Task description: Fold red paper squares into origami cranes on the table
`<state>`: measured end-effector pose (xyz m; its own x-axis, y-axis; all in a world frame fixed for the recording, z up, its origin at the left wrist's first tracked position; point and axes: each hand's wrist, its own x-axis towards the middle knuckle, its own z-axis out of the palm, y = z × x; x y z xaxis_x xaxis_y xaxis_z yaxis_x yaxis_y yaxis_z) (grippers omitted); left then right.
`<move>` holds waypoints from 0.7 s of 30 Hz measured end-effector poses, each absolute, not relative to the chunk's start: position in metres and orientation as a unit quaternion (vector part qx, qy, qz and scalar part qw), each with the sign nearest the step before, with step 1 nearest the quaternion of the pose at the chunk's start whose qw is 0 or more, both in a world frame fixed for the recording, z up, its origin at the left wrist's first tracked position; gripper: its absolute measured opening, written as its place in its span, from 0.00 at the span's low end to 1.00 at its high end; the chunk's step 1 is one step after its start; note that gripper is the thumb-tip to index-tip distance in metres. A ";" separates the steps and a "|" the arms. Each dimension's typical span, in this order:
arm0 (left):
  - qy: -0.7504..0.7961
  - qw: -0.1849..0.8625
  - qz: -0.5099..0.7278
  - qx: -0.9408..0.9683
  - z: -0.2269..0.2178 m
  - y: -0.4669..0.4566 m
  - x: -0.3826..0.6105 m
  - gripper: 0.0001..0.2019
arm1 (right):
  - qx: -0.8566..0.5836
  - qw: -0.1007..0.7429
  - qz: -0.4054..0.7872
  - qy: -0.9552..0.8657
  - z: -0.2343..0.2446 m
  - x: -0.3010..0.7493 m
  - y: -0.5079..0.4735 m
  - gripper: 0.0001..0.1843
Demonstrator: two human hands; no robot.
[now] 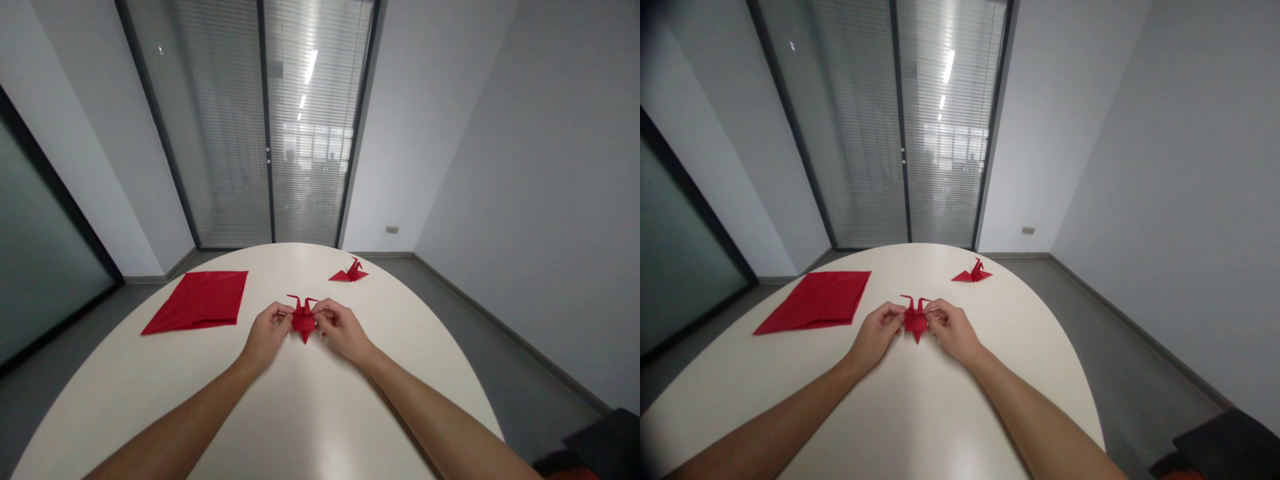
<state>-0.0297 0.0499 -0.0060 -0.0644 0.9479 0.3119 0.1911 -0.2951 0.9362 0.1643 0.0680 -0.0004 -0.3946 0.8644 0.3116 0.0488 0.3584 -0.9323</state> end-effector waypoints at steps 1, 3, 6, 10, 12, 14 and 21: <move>0.482 0.347 0.542 0.594 -0.006 0.050 -0.030 0.08 | -0.332 0.444 0.463 -0.692 0.000 0.164 0.068 0.06; 0.479 0.341 0.534 0.607 -0.005 0.048 -0.029 0.07 | -0.342 0.445 0.466 -0.684 0.002 0.163 0.067 0.05; 0.469 0.295 0.543 0.631 -0.003 0.046 -0.028 0.04 | -0.364 0.445 0.471 -0.669 0.003 0.162 0.066 0.06; 0.472 0.196 0.550 0.660 -0.001 0.043 -0.026 0.04 | -0.383 0.446 0.476 -0.654 0.004 0.159 0.065 0.08; 0.481 0.175 0.538 0.669 -0.002 0.043 -0.025 0.05 | -0.390 0.446 0.475 -0.651 0.004 0.157 0.065 0.08; 0.495 0.171 0.528 0.669 -0.004 0.043 -0.024 0.05 | -0.397 0.446 0.473 -0.648 0.004 0.156 0.065 0.09; 0.526 0.231 0.530 0.624 -0.010 0.045 -0.020 0.03 | -0.390 0.457 0.472 -0.645 0.004 0.156 0.064 0.08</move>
